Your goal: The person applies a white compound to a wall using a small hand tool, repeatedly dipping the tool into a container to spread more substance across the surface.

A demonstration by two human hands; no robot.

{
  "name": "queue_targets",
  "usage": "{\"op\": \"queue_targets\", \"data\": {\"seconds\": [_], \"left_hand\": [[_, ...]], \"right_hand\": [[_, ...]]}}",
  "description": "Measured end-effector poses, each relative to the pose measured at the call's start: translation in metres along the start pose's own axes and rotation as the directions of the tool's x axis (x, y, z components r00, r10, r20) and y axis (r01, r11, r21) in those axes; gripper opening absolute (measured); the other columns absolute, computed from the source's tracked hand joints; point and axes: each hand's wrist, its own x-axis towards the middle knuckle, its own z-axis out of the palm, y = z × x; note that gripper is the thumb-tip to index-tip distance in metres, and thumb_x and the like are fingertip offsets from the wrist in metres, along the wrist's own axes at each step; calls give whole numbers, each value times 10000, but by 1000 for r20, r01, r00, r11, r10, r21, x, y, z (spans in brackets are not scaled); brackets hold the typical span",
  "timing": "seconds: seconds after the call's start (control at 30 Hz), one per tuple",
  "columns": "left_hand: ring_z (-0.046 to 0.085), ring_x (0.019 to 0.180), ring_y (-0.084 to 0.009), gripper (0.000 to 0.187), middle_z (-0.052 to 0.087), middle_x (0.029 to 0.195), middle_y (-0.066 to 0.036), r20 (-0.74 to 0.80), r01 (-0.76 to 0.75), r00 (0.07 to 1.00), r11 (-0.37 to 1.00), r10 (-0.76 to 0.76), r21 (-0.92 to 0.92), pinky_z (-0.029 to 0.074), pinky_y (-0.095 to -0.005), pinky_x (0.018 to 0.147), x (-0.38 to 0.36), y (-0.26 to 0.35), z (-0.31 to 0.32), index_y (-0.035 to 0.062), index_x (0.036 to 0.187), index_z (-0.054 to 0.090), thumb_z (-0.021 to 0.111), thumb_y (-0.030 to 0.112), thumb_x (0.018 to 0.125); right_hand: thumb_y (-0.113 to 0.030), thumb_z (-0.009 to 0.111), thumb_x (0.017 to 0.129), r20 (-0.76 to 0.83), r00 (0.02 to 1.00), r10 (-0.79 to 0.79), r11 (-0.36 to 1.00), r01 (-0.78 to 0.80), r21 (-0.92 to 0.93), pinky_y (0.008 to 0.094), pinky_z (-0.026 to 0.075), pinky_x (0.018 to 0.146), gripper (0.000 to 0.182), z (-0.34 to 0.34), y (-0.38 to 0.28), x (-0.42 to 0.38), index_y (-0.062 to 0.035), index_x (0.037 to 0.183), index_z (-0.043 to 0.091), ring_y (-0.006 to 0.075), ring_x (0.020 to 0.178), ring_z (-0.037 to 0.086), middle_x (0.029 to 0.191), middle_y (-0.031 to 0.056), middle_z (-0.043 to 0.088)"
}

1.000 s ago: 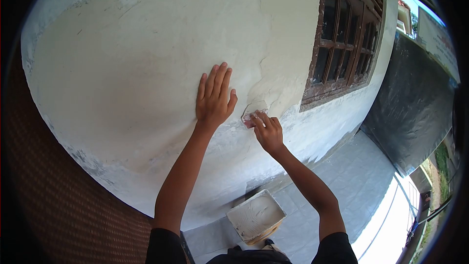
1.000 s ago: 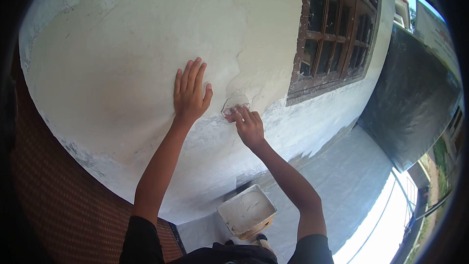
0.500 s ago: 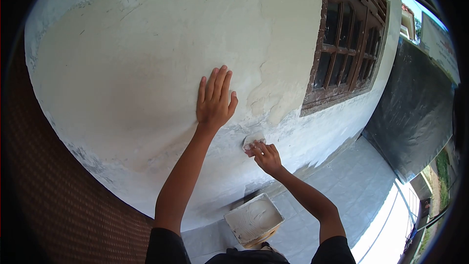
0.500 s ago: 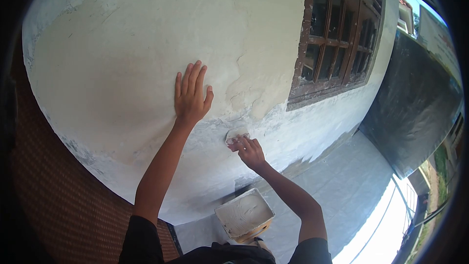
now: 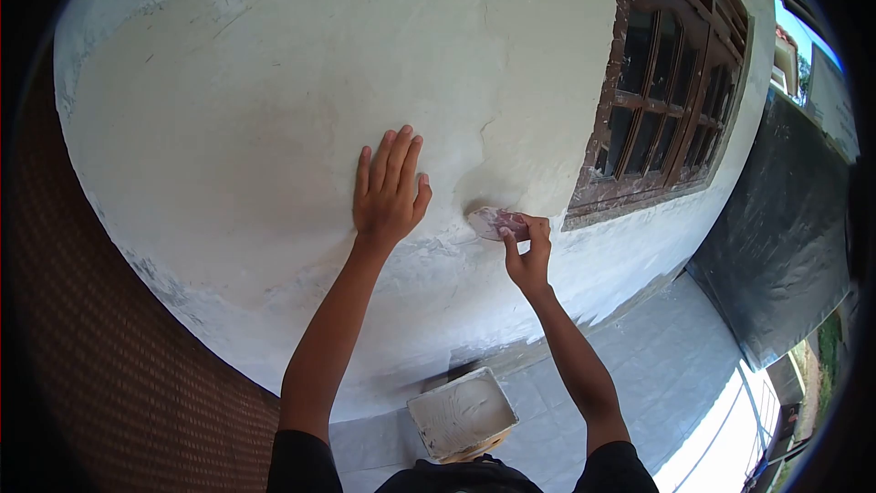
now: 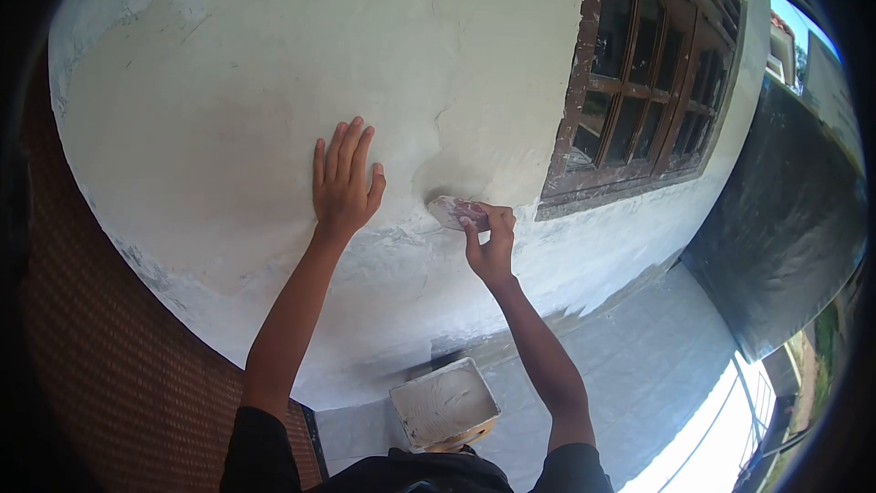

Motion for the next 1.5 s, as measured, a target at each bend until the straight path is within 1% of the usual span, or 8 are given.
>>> {"op": "queue_targets", "data": {"seconds": [0.33,0.57,0.77,0.97,1.03,1.23,1.37,1.5], "left_hand": [[387,1370,-237,486,459,1444,-69,-16,-6,1000,999,7,47,246,-484,1142,-1,2,3,81,1342,507,551,195,872],[388,1369,-251,494,451,1446,-74,-16,-1,1000,998,2,63,244,-506,1137,-2,3,6,80,1354,491,552,202,880],[384,1371,-255,490,441,1452,-82,-11,-1,1000,998,2,70,241,-513,1135,-2,2,5,82,1367,476,537,202,896],[385,1369,-264,485,438,1451,-88,-16,-6,1000,995,7,97,236,-518,1136,-2,3,7,81,1372,470,523,206,907],[385,1368,-263,484,440,1450,-89,-11,-5,1000,995,6,104,237,-519,1136,-3,3,7,80,1372,469,521,208,909],[386,1367,-262,482,435,1453,-90,2,-5,1000,995,5,102,236,-519,1136,-3,2,5,80,1372,467,518,211,911],[379,1371,-264,485,428,1458,-94,8,-13,1000,994,12,105,228,-518,1139,-3,2,6,80,1374,463,521,211,910],[379,1370,-270,490,430,1456,-97,-6,-9,1000,995,10,101,226,-525,1137,-3,4,7,80,1375,458,525,204,906]], "right_hand": [[-58,681,859,-86,996,29,998,-25,49,307,449,785,360,21,24,23,37,1173,535,224,853,551,986,154,545],[-121,606,941,-381,753,536,777,-264,571,278,451,835,329,-9,39,51,27,1216,502,145,944,541,1094,113,551],[-90,660,878,35,999,-14,1000,14,-5,359,408,813,342,32,4,10,20,1173,528,268,907,504,1031,164,547],[-166,593,964,-405,727,555,788,-302,537,282,477,843,388,-7,31,66,30,1266,448,171,956,560,1077,105,546],[-157,574,974,-466,744,480,848,-255,465,284,476,866,384,-10,30,65,27,1277,426,163,973,556,1090,106,550],[-82,675,865,30,999,-41,999,40,10,349,410,824,364,33,-1,10,25,1176,519,279,945,515,1022,162,554],[-158,609,956,-423,848,319,945,-249,212,266,509,741,339,4,31,52,26,1206,473,130,882,561,1022,90,570],[-160,565,979,-494,656,571,787,-265,558,297,490,857,362,-18,50,55,26,1262,438,190,1012,561,1209,146,511]]}}
